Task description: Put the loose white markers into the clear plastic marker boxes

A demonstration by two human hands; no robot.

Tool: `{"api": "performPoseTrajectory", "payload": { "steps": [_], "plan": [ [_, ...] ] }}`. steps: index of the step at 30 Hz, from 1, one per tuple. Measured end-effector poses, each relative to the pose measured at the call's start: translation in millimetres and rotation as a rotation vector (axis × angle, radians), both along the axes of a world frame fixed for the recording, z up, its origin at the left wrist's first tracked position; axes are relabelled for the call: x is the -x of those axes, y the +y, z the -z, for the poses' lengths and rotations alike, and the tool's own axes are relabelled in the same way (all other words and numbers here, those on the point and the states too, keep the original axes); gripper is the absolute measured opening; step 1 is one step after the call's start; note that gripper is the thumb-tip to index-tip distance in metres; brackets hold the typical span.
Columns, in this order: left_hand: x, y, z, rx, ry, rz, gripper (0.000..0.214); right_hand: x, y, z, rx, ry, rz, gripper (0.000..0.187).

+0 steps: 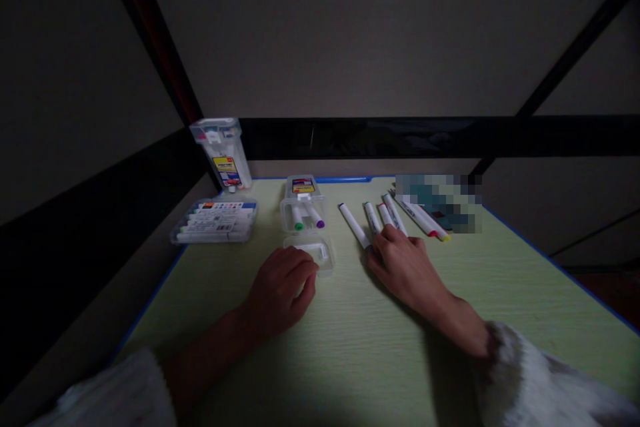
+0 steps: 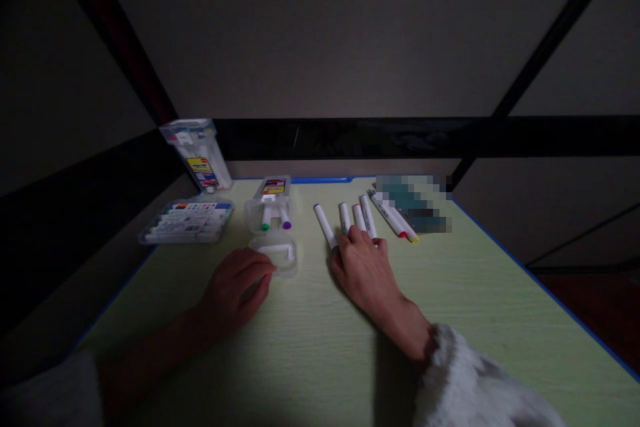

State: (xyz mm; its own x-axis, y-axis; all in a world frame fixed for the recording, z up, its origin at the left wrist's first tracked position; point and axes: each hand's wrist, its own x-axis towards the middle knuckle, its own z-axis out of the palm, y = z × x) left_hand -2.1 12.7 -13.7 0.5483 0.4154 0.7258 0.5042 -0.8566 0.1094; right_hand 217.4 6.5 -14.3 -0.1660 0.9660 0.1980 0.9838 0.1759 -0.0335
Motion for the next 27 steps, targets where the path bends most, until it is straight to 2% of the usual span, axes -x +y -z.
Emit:
{"api": "performPoseTrajectory", "payload": {
  "steps": [10, 18, 27],
  "plan": [
    [0.1, 0.0, 0.5, 0.011, -0.002, 0.000, 0.012, 1.5, -2.2, -1.7, -0.002, 0.028, -0.006, 0.022],
    [-0.9, -1.2, 1.0, 0.001, 0.003, -0.001, 0.012, 1.2, 0.1, 3.6, -0.034, 0.008, 0.056, 0.036],
    [-1.7, -2.2, -1.1, 0.016, 0.011, -0.008, 0.013, 4.5, 0.7, 0.7, 0.003, 0.019, 0.073, 0.031]
  ]
}}
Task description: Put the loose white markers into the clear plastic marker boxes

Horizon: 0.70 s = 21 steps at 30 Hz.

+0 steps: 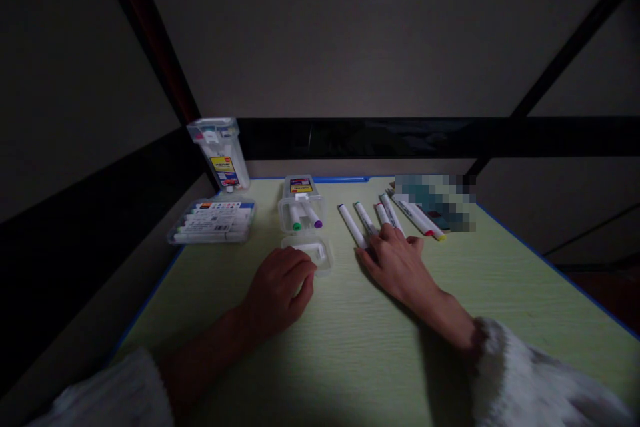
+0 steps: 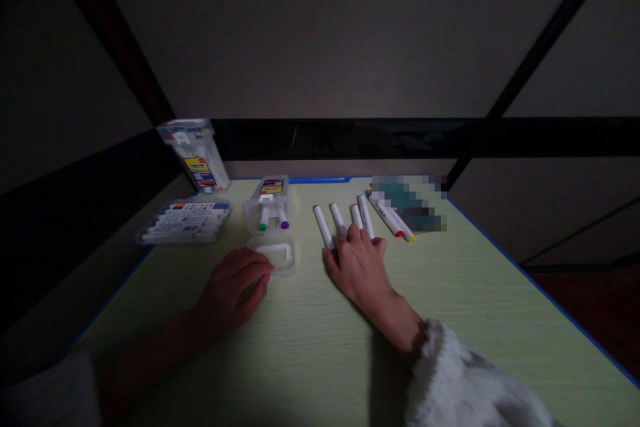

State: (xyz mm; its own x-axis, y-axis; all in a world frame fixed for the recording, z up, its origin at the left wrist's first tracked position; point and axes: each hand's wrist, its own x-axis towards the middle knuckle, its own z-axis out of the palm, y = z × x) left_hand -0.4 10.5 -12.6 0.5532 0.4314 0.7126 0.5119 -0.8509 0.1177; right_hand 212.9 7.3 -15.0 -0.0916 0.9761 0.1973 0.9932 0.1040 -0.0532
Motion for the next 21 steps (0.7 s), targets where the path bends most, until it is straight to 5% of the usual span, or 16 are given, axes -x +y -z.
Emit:
{"api": "performPoseTrajectory", "payload": {
  "steps": [21],
  "plan": [
    [2.2, 0.6, -0.4, 0.011, 0.012, 0.001, 0.014, 3.6, 1.1, -1.1, 0.050, 0.100, 0.009, 0.036]
  ]
}}
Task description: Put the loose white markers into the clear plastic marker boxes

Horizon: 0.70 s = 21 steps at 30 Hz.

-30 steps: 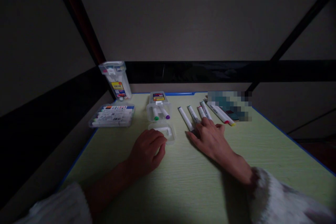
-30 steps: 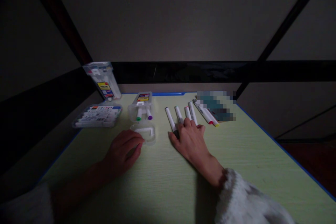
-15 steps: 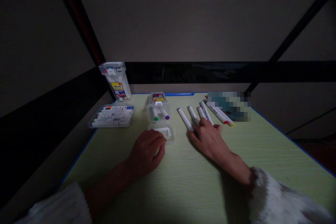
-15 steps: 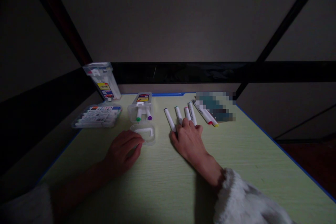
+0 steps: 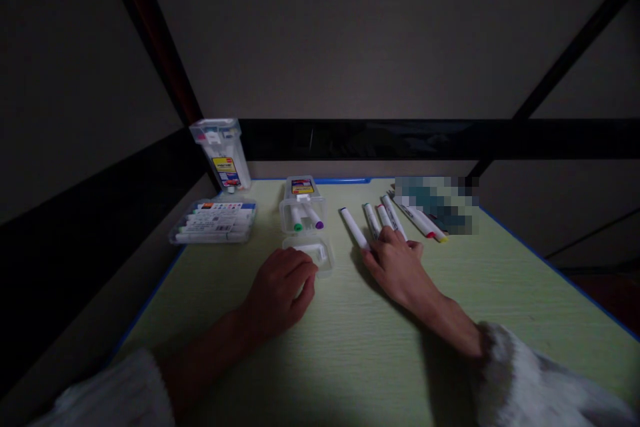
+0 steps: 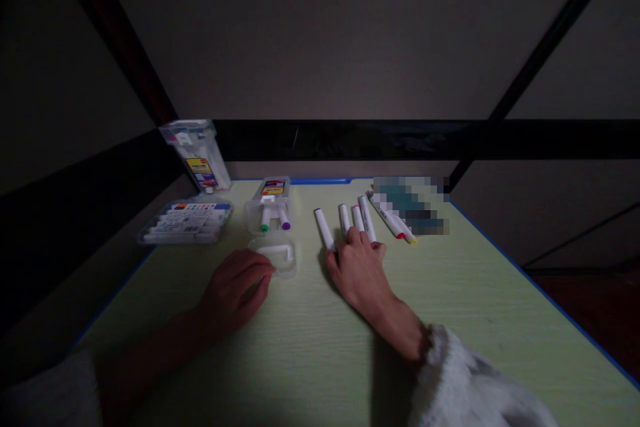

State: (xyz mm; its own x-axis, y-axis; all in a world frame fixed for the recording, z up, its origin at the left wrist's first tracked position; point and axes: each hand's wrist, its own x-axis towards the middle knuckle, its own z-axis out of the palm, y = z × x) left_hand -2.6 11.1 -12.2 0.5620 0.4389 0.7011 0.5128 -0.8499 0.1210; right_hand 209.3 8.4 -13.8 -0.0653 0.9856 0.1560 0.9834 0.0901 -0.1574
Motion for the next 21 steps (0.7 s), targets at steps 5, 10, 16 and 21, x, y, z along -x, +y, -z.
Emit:
{"api": "performPoseTrajectory", "payload": {
  "steps": [5, 10, 16, 21],
  "plan": [
    [0.1, -0.2, -0.7, -0.005, -0.016, -0.010, 0.014, 0.9, -1.1, -0.9, -0.050, 0.077, -0.017, 0.036],
    [0.2, -0.2, 0.3, -0.006, -0.024, -0.004, 0.013, 1.7, -3.1, -2.4, -0.095, 0.172, -0.044, 0.034],
    [0.9, -1.1, -0.1, -0.003, -0.048, -0.012, 0.012, 4.8, -6.4, -5.8, -0.170, 0.270, -0.096, 0.032],
    [3.2, -2.1, 2.3, -0.002, -0.074, -0.046, 0.025, 6.7, -8.7, -8.5, -0.195, 0.314, -0.152, 0.029]
  ]
}}
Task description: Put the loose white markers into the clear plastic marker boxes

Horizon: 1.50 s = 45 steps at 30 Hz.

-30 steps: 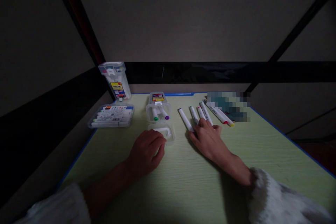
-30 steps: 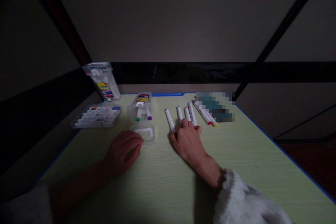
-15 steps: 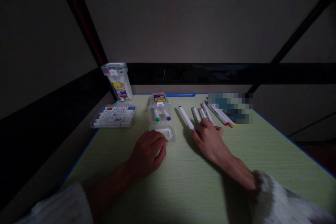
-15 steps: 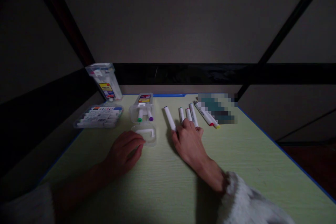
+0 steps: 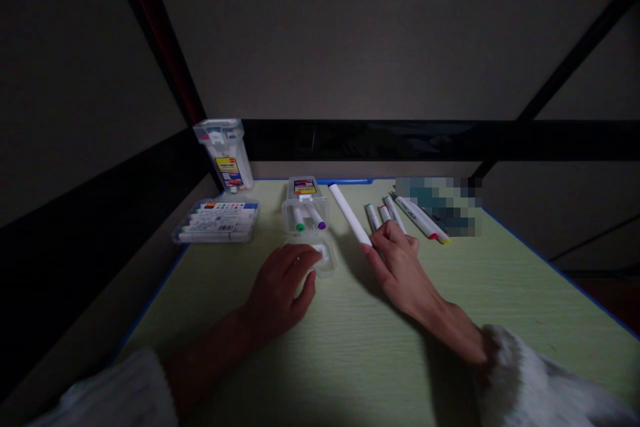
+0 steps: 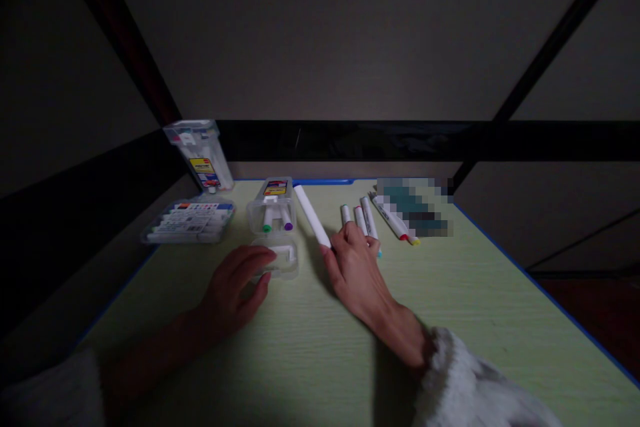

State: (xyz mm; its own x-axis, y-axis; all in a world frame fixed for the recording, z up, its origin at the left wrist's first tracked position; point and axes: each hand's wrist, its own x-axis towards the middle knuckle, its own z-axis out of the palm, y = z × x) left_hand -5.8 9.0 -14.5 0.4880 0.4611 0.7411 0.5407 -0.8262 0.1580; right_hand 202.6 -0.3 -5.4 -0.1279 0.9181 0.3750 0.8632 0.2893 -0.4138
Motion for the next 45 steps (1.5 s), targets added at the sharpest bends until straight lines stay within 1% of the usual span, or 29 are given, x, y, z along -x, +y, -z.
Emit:
{"api": "performPoseTrajectory", "payload": {
  "steps": [3, 7, 15, 19, 23, 29, 35, 39, 45],
  "plan": [
    [0.1, -0.1, 0.9, 0.047, -0.049, -0.004, 0.039, -0.4, -0.3, 0.8, -0.019, 0.000, -0.062, 0.028],
    [-1.7, 0.5, -1.2, 0.125, -0.193, -0.009, 0.051, -1.6, 0.0, 3.1, -0.043, -0.013, -0.141, 0.028],
    [-3.8, 0.9, -2.4, 0.238, -0.278, -0.051, 0.055, -1.6, -1.1, 1.5, -0.032, -0.059, -0.240, 0.026],
    [-4.5, 0.9, -2.6, 0.263, -0.301, -0.056, 0.059, -1.3, -1.7, -0.5, -0.040, -0.113, -0.282, 0.028],
    [-5.1, 0.8, -3.9, 0.253, -0.316, -0.054, 0.060, -1.5, -2.2, -0.5, -0.072, -0.142, -0.316, 0.030],
    [-4.5, -0.1, -5.6, 0.196, -0.268, -0.063, 0.056, -2.3, -1.7, 1.9, -0.112, -0.179, -0.299, 0.030],
    [-3.0, 0.3, -5.5, 0.159, -0.228, -0.108, 0.053, -3.1, -0.4, 1.3, -0.138, -0.193, -0.259, 0.028],
    [-1.0, 2.0, -4.5, 0.085, -0.185, -0.157, 0.044, -5.1, 0.4, 2.8, -0.163, -0.176, -0.200, 0.025],
    [1.4, 3.8, -4.3, -0.013, -0.153, -0.133, 0.030, -8.4, 1.9, 5.7, -0.212, -0.157, -0.116, 0.016]
  ]
}}
